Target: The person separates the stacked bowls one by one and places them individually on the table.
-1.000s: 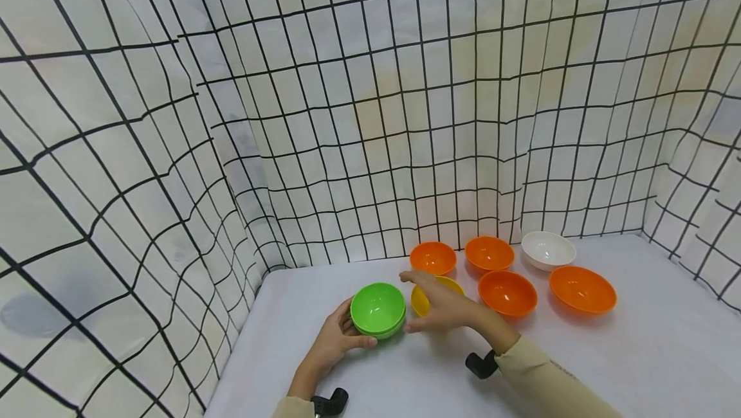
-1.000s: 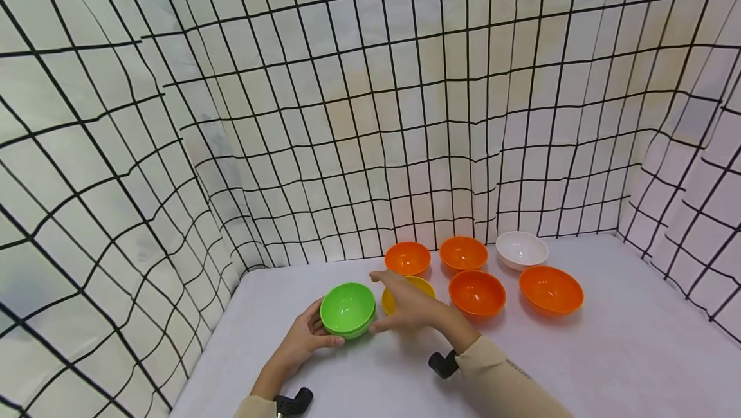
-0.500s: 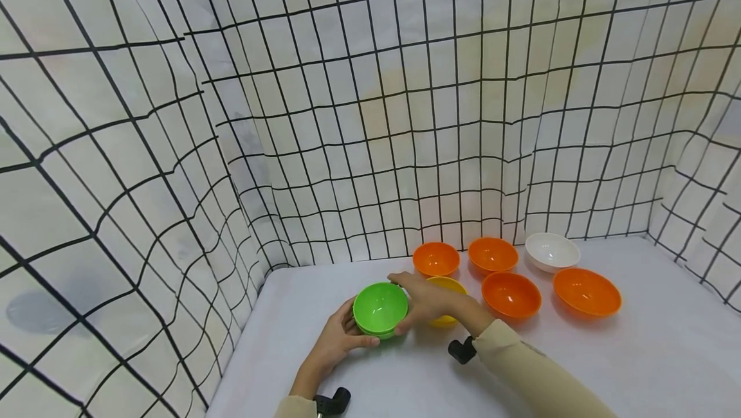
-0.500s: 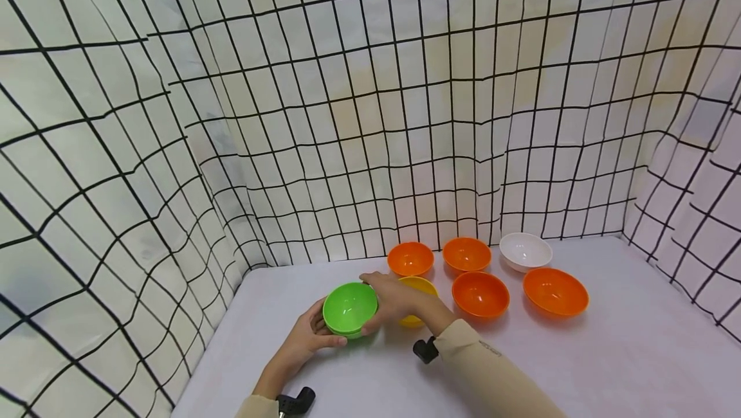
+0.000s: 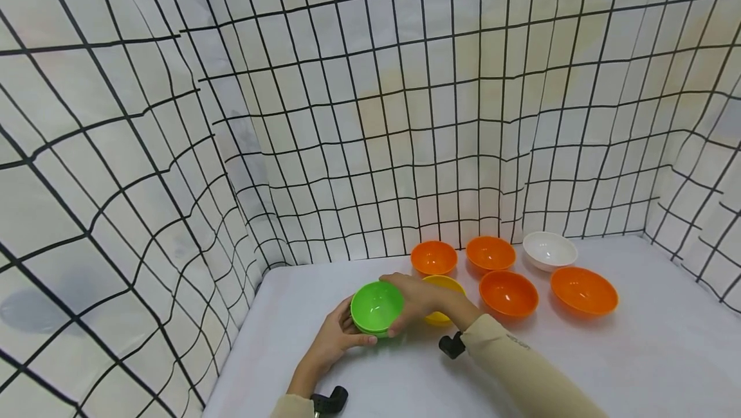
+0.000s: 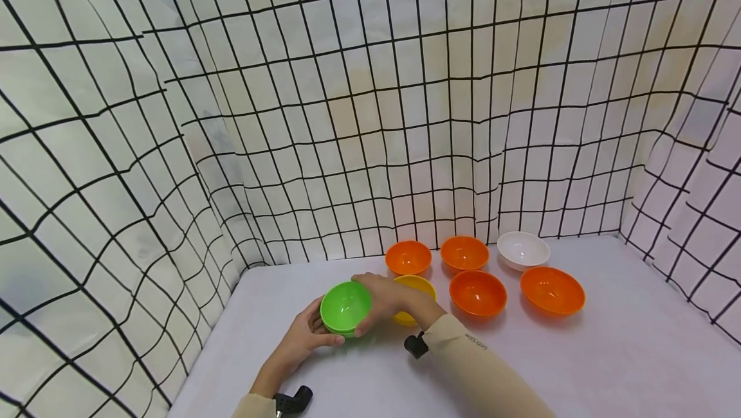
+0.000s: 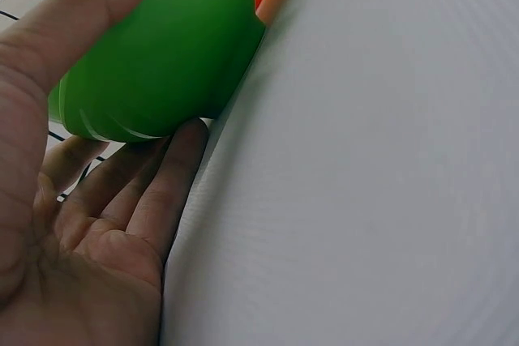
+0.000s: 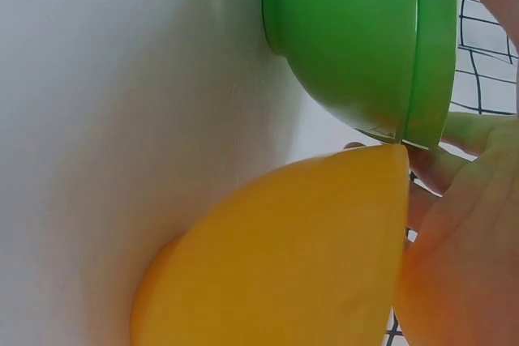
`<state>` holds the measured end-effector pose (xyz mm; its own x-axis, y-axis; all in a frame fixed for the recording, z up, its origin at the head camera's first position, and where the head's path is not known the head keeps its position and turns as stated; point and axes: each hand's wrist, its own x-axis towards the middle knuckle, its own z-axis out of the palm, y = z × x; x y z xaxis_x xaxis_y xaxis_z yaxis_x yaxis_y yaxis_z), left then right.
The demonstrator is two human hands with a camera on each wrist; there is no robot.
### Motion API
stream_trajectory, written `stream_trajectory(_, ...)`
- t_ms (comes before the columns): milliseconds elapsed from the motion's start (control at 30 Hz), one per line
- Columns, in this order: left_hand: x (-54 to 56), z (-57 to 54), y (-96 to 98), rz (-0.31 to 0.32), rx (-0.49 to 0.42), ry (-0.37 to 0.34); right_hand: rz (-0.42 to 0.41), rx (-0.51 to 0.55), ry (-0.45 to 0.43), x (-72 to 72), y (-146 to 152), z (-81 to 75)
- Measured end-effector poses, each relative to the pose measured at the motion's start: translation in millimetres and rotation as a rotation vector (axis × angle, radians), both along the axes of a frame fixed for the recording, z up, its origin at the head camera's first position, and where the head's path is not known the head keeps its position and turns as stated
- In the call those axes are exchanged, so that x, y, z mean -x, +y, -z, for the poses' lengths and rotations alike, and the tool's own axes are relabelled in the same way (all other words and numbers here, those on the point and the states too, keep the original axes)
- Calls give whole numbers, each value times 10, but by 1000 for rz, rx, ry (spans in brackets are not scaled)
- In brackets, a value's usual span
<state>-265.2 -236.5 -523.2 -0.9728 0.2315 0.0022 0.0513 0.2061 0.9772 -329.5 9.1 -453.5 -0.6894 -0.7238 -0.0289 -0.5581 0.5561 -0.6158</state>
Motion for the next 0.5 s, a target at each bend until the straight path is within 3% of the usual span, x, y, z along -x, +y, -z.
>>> stream_trajectory(300,-8,-9,9,4,-9,-7,11,12,-3,36,1,62)
stream_trajectory(500,-26,-37,14,7,-5,-2,6,13,40,31,-7,44)
